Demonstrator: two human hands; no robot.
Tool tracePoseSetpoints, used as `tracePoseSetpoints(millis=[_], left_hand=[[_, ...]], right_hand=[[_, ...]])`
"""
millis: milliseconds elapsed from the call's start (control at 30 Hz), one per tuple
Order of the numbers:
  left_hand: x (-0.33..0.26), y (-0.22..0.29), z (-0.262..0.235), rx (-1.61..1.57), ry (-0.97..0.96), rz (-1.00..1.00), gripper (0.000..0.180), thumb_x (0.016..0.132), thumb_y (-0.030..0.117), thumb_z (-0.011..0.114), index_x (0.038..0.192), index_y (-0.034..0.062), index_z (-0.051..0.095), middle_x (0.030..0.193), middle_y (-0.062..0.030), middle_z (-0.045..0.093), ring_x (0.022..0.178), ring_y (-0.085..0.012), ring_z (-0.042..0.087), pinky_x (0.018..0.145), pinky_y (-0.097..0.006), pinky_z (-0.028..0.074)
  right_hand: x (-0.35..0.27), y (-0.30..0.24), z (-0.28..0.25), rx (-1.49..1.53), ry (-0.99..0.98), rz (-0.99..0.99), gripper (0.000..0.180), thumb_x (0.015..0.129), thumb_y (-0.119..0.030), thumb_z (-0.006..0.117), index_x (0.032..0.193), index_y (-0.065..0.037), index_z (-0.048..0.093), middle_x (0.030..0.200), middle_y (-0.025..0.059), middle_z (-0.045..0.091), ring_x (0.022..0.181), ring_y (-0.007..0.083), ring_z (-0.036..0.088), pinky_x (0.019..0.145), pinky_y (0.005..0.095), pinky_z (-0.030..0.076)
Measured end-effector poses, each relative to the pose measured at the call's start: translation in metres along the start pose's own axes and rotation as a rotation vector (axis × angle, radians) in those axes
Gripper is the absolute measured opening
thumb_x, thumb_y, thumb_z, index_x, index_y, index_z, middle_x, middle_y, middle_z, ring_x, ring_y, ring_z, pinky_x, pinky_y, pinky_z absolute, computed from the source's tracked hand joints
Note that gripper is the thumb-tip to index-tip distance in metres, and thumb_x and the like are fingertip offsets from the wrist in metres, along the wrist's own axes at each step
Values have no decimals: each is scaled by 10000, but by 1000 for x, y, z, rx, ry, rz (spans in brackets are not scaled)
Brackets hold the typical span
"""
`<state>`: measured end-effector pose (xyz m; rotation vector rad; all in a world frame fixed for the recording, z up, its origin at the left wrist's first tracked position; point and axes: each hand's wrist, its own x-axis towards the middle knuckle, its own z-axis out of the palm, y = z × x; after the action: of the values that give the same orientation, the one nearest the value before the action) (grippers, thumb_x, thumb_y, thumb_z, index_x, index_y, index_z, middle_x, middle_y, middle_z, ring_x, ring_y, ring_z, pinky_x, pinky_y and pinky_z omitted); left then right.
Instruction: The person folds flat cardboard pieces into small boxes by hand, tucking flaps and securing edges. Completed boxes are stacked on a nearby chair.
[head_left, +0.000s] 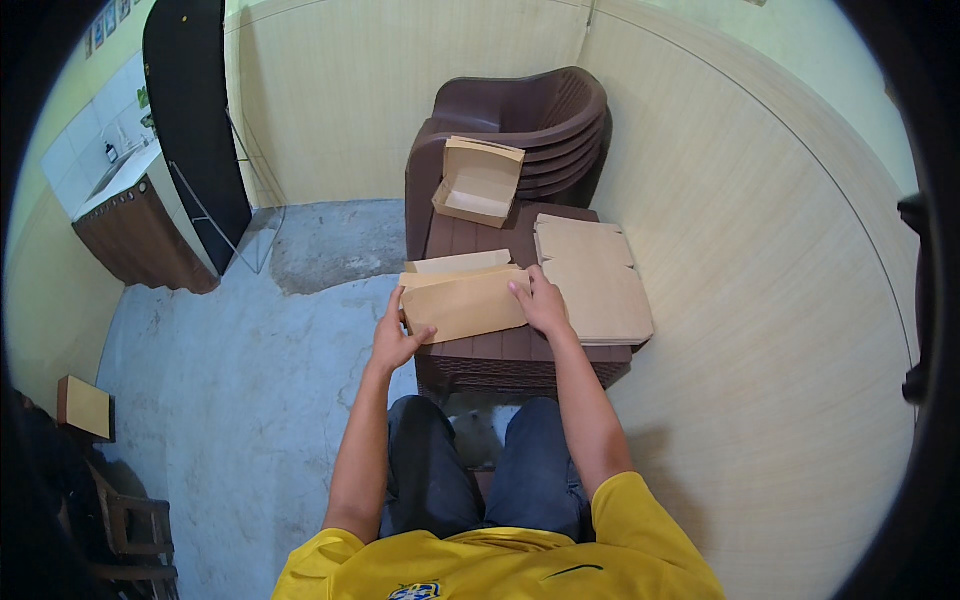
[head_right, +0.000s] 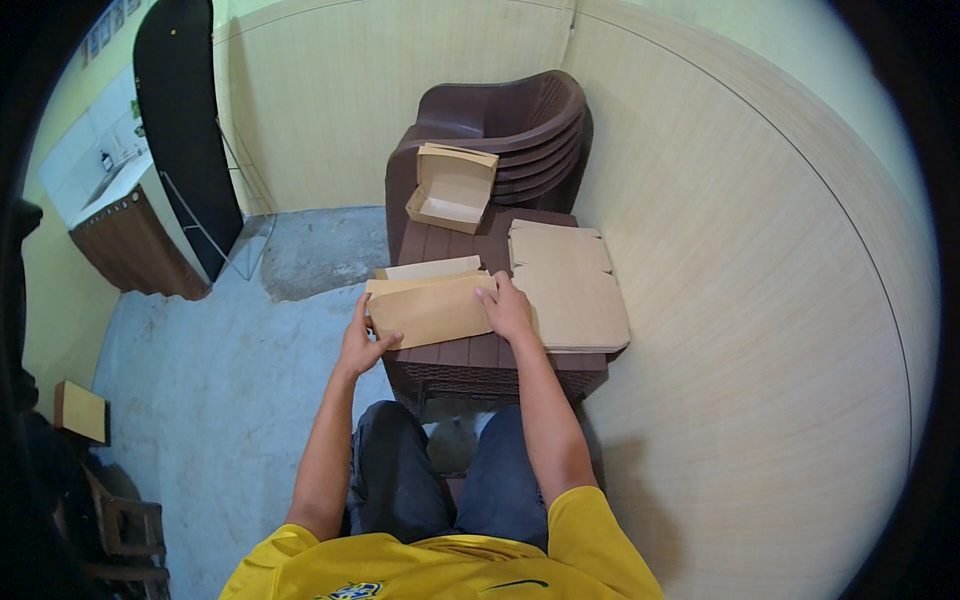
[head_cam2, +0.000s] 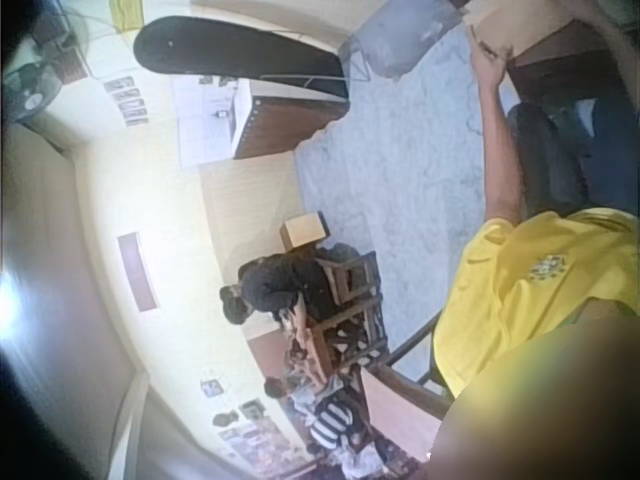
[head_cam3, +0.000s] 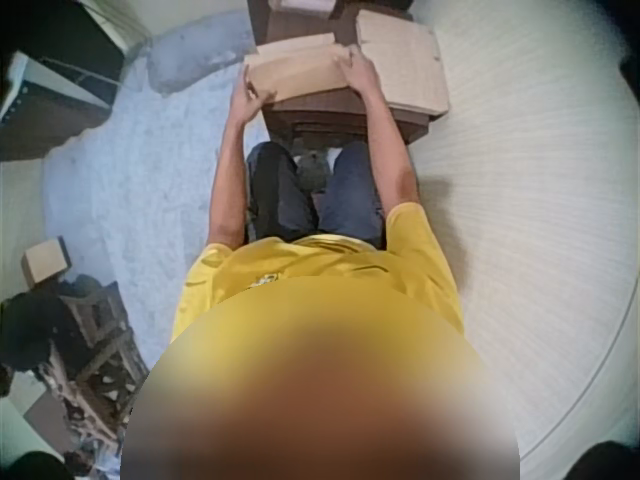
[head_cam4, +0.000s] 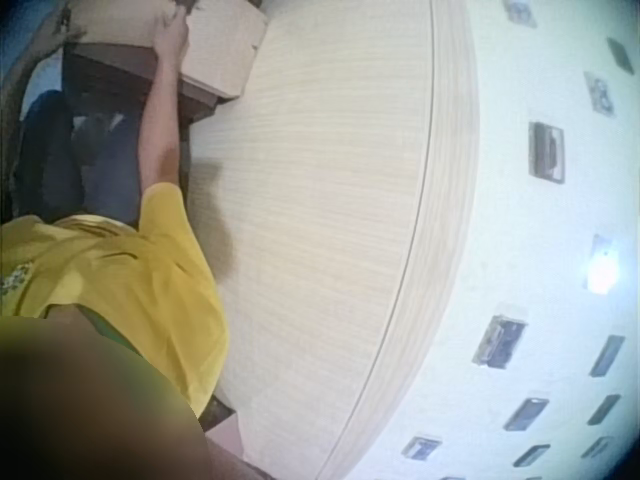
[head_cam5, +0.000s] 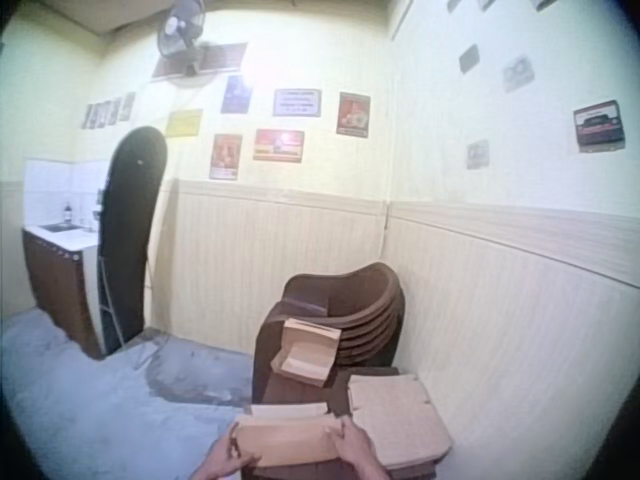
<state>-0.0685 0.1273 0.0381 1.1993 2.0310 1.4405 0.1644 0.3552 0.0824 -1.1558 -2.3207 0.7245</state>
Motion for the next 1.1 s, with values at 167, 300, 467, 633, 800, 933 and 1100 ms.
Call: tracePoseSetpoints(millis=[167,300,467,633,800,933,1100], left_hand=[[4,-5,7,-155,-25,2,1163,791,146,925,1735,176,246,1489,-251,638,1330,-400,670,1110,-482,538],[2,-9,17,-76,56,137,844,818,189,902,1589,214,559,1486,-223,606,1342,-408,619,1135,-476,514],[-7,-4,38,70,168,29,412,845,285,887,1249,218,842,1511,-240,575,1385,-421,550,1178,-460,471],[-7,-2,45,172,249,93,716,790,308,933,1457,178,706,1517,-230,550,1436,-430,518,1211,-476,449],[0,-3,38,184,192,69,894,734,311,959,1540,147,608,1612,-223,444,1456,-441,512,1218,-499,460],[4,0,36,181,140,-2,897,703,299,955,1524,154,622,1633,-222,412,1436,-447,532,1207,-510,478],[5,14,32,300,100,-70,896,715,390,918,1537,183,630,1647,-207,407,1468,-432,498,1202,-520,470]], right_hand=[[-5,-18,3,-275,11,48,422,1069,-395,670,1245,-40,523,959,288,770,973,482,757,891,589,557],[-10,-25,15,-435,-6,19,411,1096,-400,617,1238,-27,519,952,274,782,949,450,771,963,586,528],[-16,-24,20,-452,11,6,421,1100,-407,598,1258,-25,517,973,256,789,940,420,774,994,572,498],[-21,-24,17,-501,14,-54,522,1071,-381,636,1406,5,533,1291,260,737,1205,345,710,1083,536,442],[-29,-23,29,-582,229,-254,515,1016,-252,644,1501,-78,622,1523,172,637,1440,275,561,1202,519,375],[-28,-15,35,-512,1,-229,463,993,-185,612,1442,-119,704,1555,120,632,1475,270,544,1245,522,359],[-26,-12,35,-480,-49,-252,471,1038,-264,570,1469,-105,677,1595,148,601,1479,290,548,1283,569,310]])
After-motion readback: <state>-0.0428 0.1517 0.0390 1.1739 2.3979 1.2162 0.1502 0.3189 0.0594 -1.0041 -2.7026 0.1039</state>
